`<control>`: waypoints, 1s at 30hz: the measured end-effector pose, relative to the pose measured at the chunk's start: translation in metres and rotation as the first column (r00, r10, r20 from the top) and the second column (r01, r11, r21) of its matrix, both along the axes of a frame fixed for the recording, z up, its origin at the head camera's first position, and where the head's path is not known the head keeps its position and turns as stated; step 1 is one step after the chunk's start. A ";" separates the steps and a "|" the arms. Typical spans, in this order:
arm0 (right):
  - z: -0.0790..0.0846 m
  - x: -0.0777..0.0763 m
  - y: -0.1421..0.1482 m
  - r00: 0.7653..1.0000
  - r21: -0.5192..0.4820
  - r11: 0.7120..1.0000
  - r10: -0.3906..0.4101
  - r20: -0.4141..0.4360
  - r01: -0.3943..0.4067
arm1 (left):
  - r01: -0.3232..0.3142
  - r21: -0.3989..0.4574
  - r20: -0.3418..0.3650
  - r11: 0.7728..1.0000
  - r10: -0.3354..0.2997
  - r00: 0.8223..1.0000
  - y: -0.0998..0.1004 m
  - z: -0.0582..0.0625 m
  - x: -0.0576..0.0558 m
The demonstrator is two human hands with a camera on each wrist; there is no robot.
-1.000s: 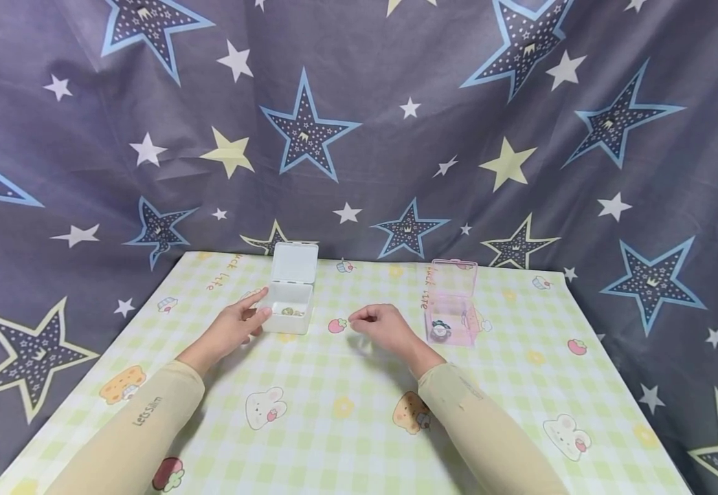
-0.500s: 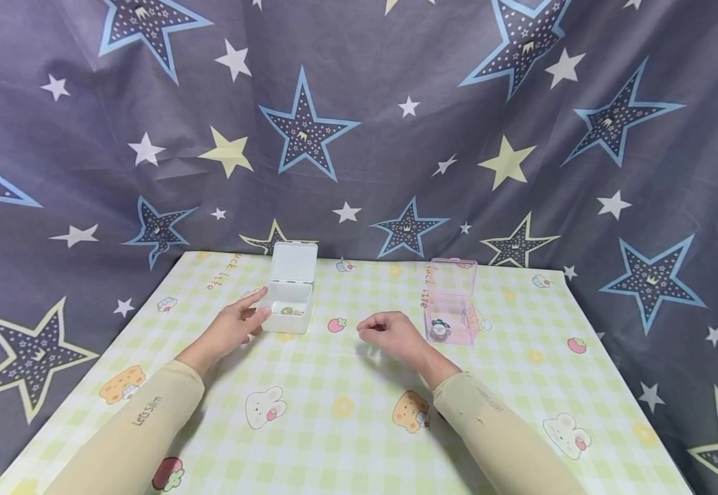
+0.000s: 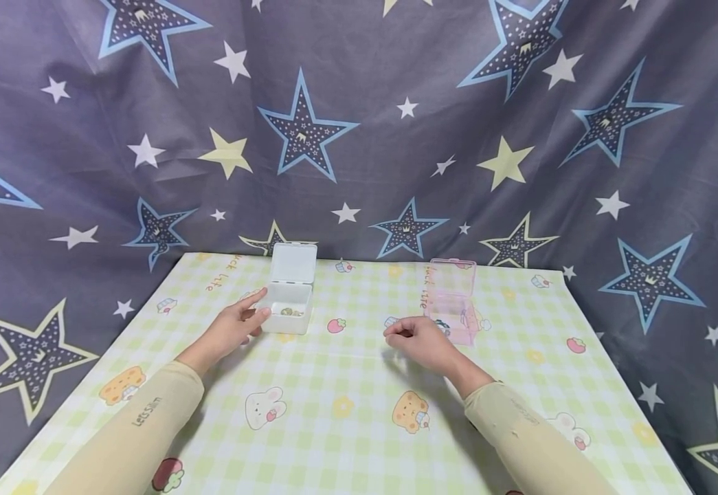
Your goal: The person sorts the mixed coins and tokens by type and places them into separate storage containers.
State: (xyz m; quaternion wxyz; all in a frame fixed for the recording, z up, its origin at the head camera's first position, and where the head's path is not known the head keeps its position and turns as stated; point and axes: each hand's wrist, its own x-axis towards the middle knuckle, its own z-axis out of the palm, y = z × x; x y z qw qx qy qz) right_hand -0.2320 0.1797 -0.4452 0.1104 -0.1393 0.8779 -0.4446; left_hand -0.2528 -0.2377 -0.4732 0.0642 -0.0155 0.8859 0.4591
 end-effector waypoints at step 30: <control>0.011 0.030 0.116 0.992 0.257 0.962 0.108 -0.060 -0.089 | 0.009 0.010 0.035 1.000 -0.009 0.999 -0.020 0.022 0.010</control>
